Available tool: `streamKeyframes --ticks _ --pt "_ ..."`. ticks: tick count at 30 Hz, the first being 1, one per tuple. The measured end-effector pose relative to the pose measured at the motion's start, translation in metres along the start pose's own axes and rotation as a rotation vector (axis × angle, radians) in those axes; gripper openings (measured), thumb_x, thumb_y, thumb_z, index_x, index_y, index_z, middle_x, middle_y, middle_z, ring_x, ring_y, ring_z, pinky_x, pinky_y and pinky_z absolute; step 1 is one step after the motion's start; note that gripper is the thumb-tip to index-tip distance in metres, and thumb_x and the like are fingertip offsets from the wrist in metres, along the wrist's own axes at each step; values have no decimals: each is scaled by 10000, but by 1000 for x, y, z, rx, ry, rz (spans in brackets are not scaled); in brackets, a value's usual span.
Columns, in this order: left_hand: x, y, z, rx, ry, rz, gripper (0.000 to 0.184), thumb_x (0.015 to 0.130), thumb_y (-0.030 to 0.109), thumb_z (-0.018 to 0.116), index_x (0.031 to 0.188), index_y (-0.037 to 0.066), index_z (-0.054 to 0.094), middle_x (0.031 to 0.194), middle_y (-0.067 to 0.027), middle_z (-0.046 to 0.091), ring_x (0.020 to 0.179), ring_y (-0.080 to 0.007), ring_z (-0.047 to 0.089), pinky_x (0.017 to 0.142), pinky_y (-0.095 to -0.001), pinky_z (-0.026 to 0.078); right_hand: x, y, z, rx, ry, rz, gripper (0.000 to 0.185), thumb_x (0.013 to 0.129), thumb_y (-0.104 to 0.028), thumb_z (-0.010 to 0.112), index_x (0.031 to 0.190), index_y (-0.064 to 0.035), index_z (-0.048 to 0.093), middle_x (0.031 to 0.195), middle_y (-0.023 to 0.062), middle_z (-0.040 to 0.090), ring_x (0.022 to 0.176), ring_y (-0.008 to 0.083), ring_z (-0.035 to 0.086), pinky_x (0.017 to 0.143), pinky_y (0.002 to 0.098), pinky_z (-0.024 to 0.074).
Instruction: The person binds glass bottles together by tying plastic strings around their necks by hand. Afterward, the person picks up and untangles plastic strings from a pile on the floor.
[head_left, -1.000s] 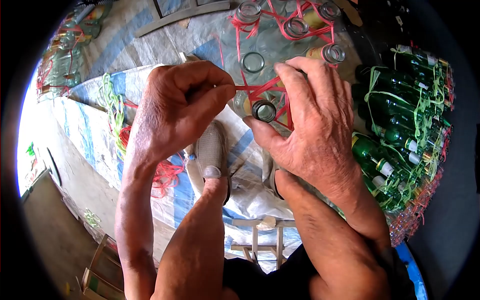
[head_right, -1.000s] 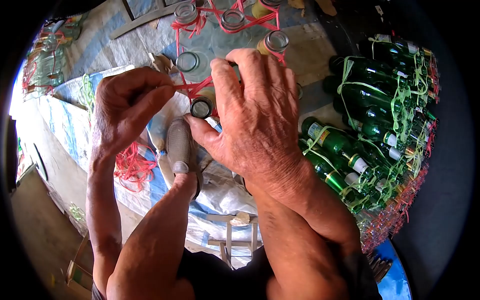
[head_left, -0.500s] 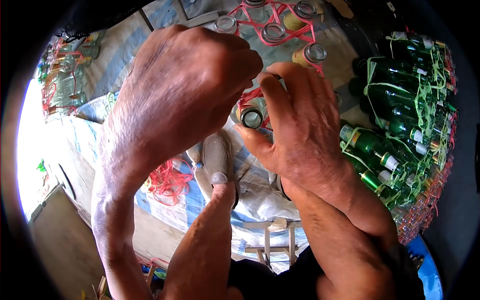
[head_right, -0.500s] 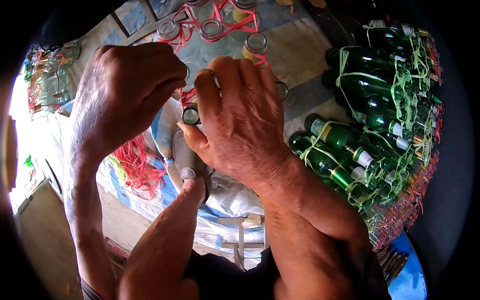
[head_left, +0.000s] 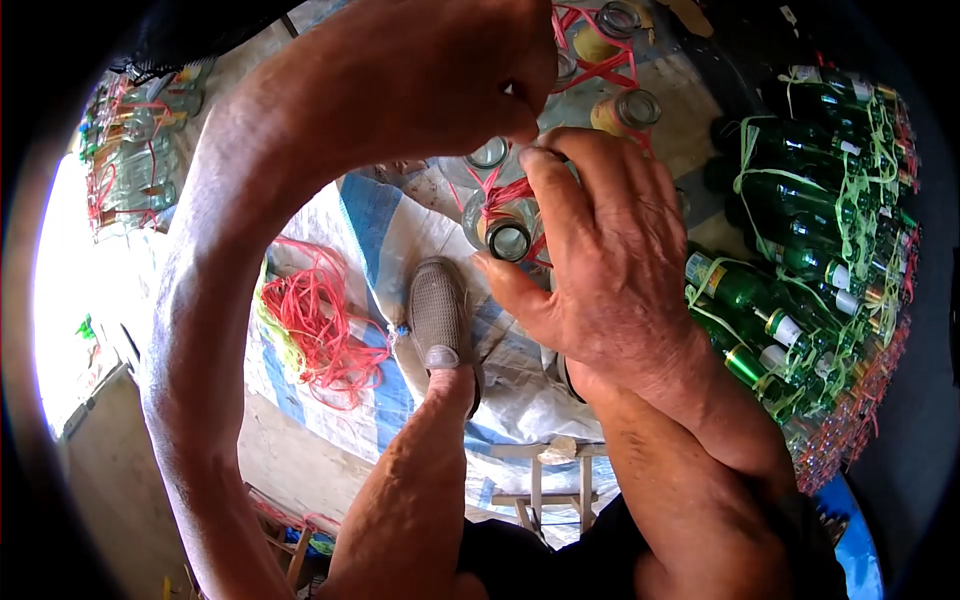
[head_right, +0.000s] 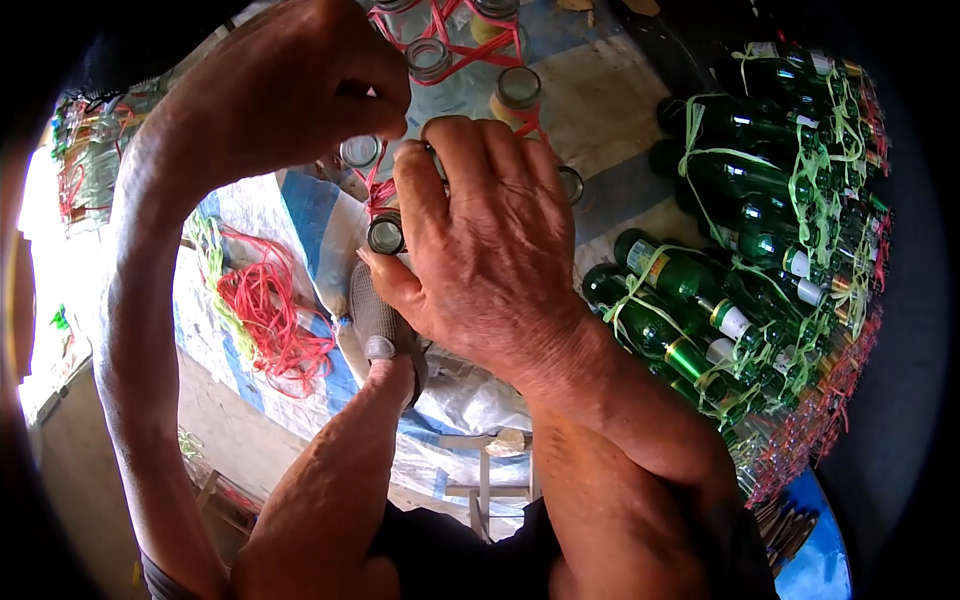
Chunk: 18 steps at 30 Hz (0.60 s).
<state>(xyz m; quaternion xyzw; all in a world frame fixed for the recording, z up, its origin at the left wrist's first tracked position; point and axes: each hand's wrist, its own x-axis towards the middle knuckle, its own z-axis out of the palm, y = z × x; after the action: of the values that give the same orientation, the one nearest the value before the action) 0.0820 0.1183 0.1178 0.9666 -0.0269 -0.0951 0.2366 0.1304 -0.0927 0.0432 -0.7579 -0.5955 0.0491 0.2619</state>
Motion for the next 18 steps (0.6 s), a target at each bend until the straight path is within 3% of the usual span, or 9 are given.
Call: streamKeyframes --ticks 4,7,10,14,17,18 --pt "4 -11 20 199 32 35 163 876 174 802 834 20 771 789 -149 743 811 -338 752 750 -469 590 -1 1 0 -13 -8 3 665 676 -355 903 1177 -14 632 1210 145 582 1103 318 582 1014 501 455" --pt "-2 -13 20 181 69 56 168 879 181 809 843 21 772 789 -148 745 804 -329 756 731 -450 592 0 1 0 -7 -6 7 662 675 -360 904 1181 -28 636 1200 137 586 1094 321 584 1019 500 459" --pt "-13 -1 11 118 39 -29 138 930 167 800 915 33 770 816 -104 755 796 -268 753 722 -406 586 0 1 -3 -23 -29 21 658 684 -342 876 1219 -19 671 1252 119 631 1135 352 618 969 500 491" --pt "-20 -28 47 142 267 -9 106 901 182 797 893 77 804 765 -105 752 673 -265 740 649 -379 582 1 2 -3 -26 -40 23 652 676 -343 878 1216 -39 674 1245 106 631 1113 342 617 946 490 491" --pt "-27 -23 58 67 395 -123 138 920 210 790 888 75 792 770 -103 752 671 -267 739 619 -392 565 1 2 -5 -35 -46 27 653 671 -343 879 1217 -50 673 1243 94 630 1108 339 616 938 487 488" --pt "-31 -28 63 77 435 -81 165 929 239 792 941 76 772 736 -96 726 630 -256 712 588 -389 529 1 2 -5 -38 -48 28 653 670 -342 879 1218 -54 673 1243 90 630 1106 338 615 935 486 487"
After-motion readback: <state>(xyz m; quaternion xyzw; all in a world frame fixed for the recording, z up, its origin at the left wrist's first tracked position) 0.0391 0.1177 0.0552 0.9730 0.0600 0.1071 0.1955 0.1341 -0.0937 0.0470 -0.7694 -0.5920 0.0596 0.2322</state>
